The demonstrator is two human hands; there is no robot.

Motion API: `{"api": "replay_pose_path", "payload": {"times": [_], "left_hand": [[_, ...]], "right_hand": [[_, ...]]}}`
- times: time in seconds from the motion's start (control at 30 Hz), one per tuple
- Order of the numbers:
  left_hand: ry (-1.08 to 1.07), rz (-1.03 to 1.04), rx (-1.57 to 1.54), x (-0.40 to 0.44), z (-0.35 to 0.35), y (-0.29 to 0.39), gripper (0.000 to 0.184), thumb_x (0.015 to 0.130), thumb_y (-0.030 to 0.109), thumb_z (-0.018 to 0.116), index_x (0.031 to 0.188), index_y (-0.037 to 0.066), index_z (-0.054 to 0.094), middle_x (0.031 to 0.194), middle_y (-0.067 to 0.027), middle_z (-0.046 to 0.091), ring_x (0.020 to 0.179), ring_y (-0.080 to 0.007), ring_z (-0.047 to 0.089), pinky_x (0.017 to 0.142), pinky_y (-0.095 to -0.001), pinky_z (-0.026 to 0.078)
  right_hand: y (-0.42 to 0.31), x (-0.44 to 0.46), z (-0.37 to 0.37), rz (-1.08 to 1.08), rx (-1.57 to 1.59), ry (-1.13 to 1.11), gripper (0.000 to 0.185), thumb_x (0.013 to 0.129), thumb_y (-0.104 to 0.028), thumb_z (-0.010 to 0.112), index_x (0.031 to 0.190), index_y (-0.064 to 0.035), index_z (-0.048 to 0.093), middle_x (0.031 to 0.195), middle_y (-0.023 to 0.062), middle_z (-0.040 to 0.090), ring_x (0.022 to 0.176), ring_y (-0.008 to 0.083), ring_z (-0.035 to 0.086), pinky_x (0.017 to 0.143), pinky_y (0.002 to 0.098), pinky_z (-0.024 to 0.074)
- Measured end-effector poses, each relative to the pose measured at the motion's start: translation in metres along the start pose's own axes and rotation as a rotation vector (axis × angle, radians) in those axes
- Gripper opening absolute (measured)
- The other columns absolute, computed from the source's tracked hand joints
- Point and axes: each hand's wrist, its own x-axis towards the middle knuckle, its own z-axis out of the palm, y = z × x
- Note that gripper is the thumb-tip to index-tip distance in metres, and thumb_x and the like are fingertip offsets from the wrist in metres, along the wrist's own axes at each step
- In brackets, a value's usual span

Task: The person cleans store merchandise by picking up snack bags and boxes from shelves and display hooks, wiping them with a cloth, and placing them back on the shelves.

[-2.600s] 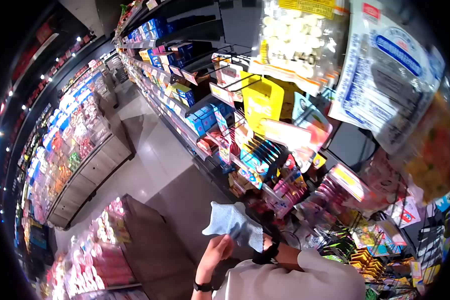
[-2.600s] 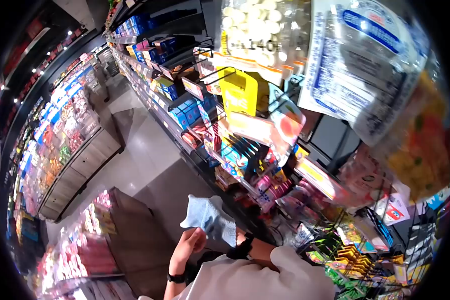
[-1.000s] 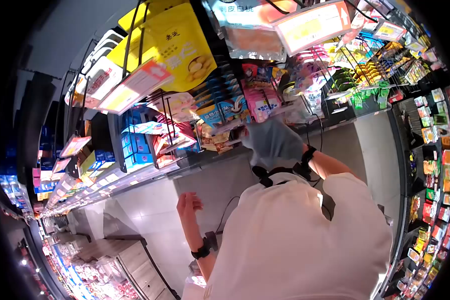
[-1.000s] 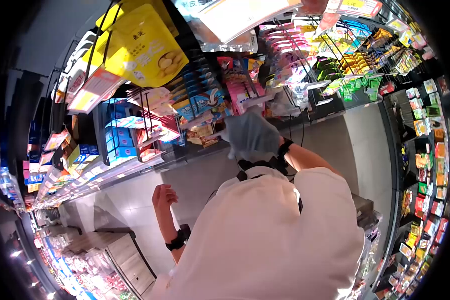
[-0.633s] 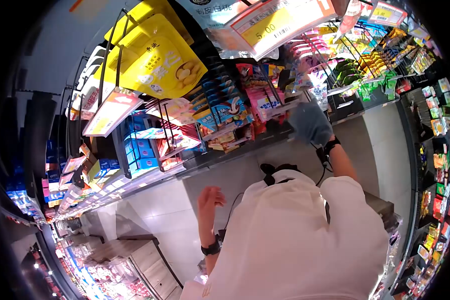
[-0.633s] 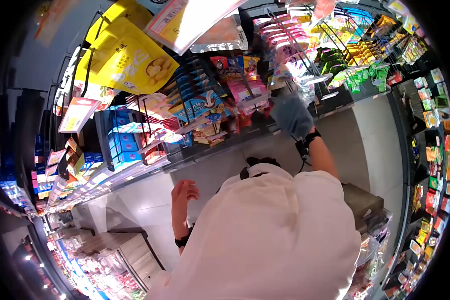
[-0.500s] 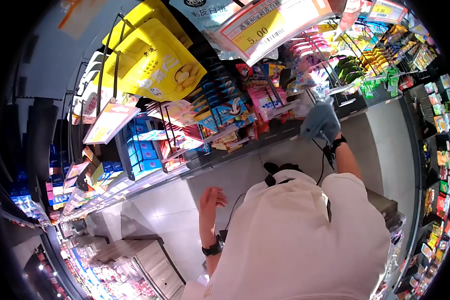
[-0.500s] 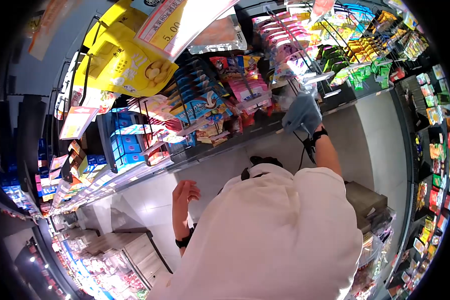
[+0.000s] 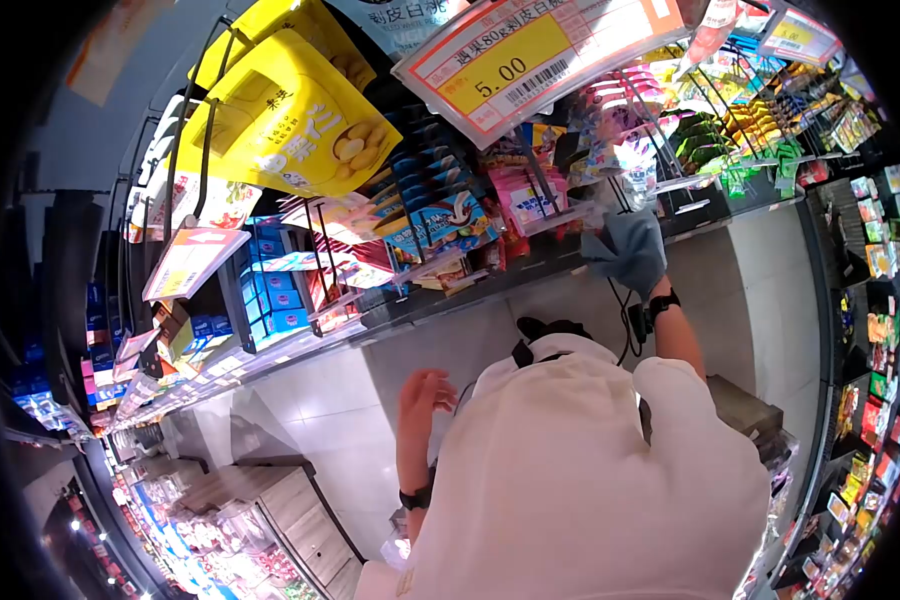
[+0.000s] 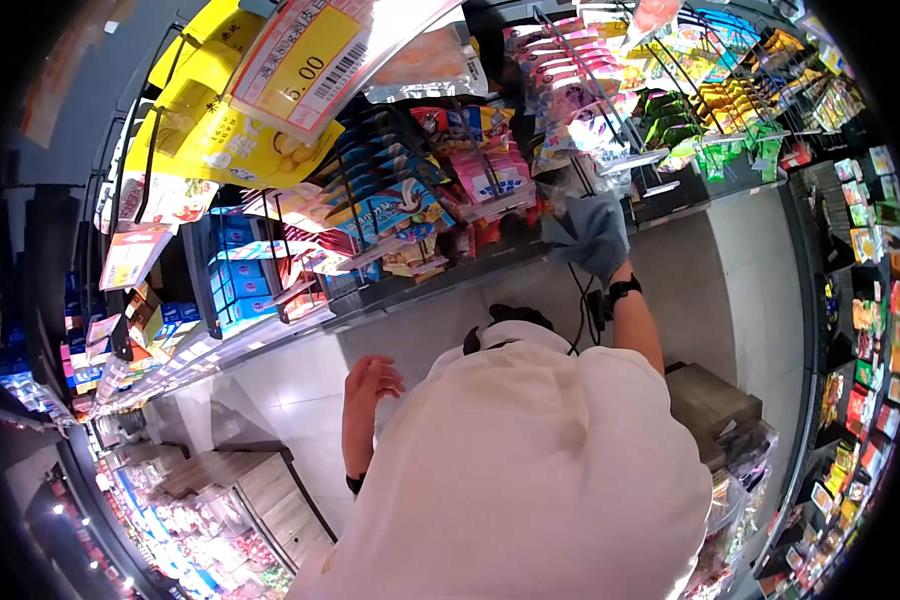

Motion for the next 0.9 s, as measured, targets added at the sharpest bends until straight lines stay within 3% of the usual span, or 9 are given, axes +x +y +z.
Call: {"api": "replay_pose_path", "payload": {"times": [0.23, 0.37, 0.47, 0.53, 0.57, 0.63, 0.7, 0.73, 0.9], "left_hand": [[-0.049, 0.022, 0.056, 0.005, 0.013, 0.013, 0.029, 0.102, 0.028, 0.049, 0.106, 0.002, 0.060, 0.083, -0.0058, 0.066, 0.071, -0.0127, 0.063, 0.065, -0.0247, 0.048], [-0.040, 0.011, 0.054, 0.008, 0.016, 0.014, 0.029, 0.102, 0.028, 0.048, 0.106, 0.002, 0.060, 0.083, -0.0056, 0.066, 0.071, -0.0122, 0.063, 0.065, -0.0246, 0.048], [-0.042, 0.006, 0.060, 0.010, 0.019, 0.009, 0.028, 0.102, 0.027, 0.048, 0.106, 0.002, 0.060, 0.082, -0.0052, 0.065, 0.070, -0.0122, 0.063, 0.065, -0.0245, 0.047], [-0.058, 0.006, 0.069, 0.008, 0.021, 0.006, 0.028, 0.102, 0.026, 0.047, 0.106, 0.001, 0.060, 0.082, -0.0053, 0.065, 0.070, -0.0124, 0.063, 0.064, -0.0244, 0.047], [-0.056, 0.002, 0.067, 0.007, 0.022, 0.005, 0.028, 0.102, 0.026, 0.047, 0.106, 0.001, 0.060, 0.082, -0.0053, 0.065, 0.070, -0.0124, 0.063, 0.064, -0.0244, 0.047], [-0.061, 0.003, 0.077, 0.006, 0.025, 0.006, 0.028, 0.102, 0.026, 0.047, 0.106, 0.001, 0.060, 0.083, -0.0056, 0.065, 0.070, -0.0123, 0.063, 0.064, -0.0243, 0.047], [-0.058, -0.013, 0.065, 0.006, 0.025, 0.005, 0.028, 0.102, 0.025, 0.047, 0.106, 0.001, 0.060, 0.083, -0.0057, 0.065, 0.070, -0.0122, 0.063, 0.064, -0.0243, 0.047], [-0.057, -0.032, 0.060, 0.005, 0.025, 0.004, 0.028, 0.102, 0.025, 0.047, 0.106, 0.001, 0.060, 0.083, -0.0059, 0.065, 0.070, -0.0121, 0.063, 0.064, -0.0243, 0.047], [-0.062, -0.011, 0.075, 0.004, 0.025, 0.001, 0.028, 0.101, 0.024, 0.047, 0.107, 0.000, 0.060, 0.083, -0.0061, 0.065, 0.070, -0.0124, 0.063, 0.063, -0.0243, 0.047]], "right_hand": [[0.019, -0.009, -0.002, -0.035, 0.021, -0.017, 0.028, 0.096, -0.018, 0.053, 0.120, -0.0057, 0.058, 0.112, 0.0179, 0.063, 0.096, 0.0258, 0.065, 0.081, 0.0353, 0.0529], [0.045, 0.072, -0.094, -0.491, -0.966, 0.081, 0.030, 0.098, -0.013, 0.047, 0.126, -0.0048, 0.055, 0.113, 0.0161, 0.063, 0.094, 0.0249, 0.065, 0.084, 0.0336, 0.0519], [0.024, 0.073, -0.103, -0.807, -0.843, 0.634, 0.041, 0.091, -0.034, 0.060, 0.104, 0.0051, 0.064, 0.094, 0.0167, 0.069, 0.084, 0.0267, 0.067, 0.072, 0.0365, 0.0518], [-0.021, 0.044, -0.089, -0.273, -0.534, 0.409, 0.034, 0.096, -0.026, 0.052, 0.119, -0.0020, 0.060, 0.109, 0.0132, 0.065, 0.093, 0.0222, 0.065, 0.081, 0.0335, 0.0506], [-0.034, 0.027, -0.074, -0.269, -0.538, 0.408, 0.034, 0.096, -0.026, 0.052, 0.119, -0.0020, 0.060, 0.109, 0.0132, 0.065, 0.093, 0.0222, 0.065, 0.081, 0.0335, 0.0506], [-0.056, -0.002, -0.041, -0.101, 0.118, 0.391, 0.039, 0.089, -0.031, 0.060, 0.105, 0.0044, 0.065, 0.090, 0.0144, 0.069, 0.077, 0.0263, 0.067, 0.070, 0.0352, 0.0517], [-0.063, 0.002, -0.040, -0.118, 0.078, 0.417, 0.039, 0.088, -0.032, 0.062, 0.104, 0.0037, 0.065, 0.089, 0.0131, 0.069, 0.075, 0.0246, 0.066, 0.068, 0.0345, 0.0509], [-0.059, 0.013, -0.047, -0.246, -0.163, 0.376, 0.039, 0.088, -0.032, 0.061, 0.103, 0.0028, 0.066, 0.087, 0.0128, 0.068, 0.074, 0.0244, 0.065, 0.067, 0.0351, 0.0506], [-0.032, 0.058, -0.093, -0.012, -0.134, 0.260, 0.034, 0.085, -0.033, 0.062, 0.095, -0.0010, 0.069, 0.080, 0.0114, 0.066, 0.074, 0.0258, 0.065, 0.067, 0.0374, 0.0496]]}}
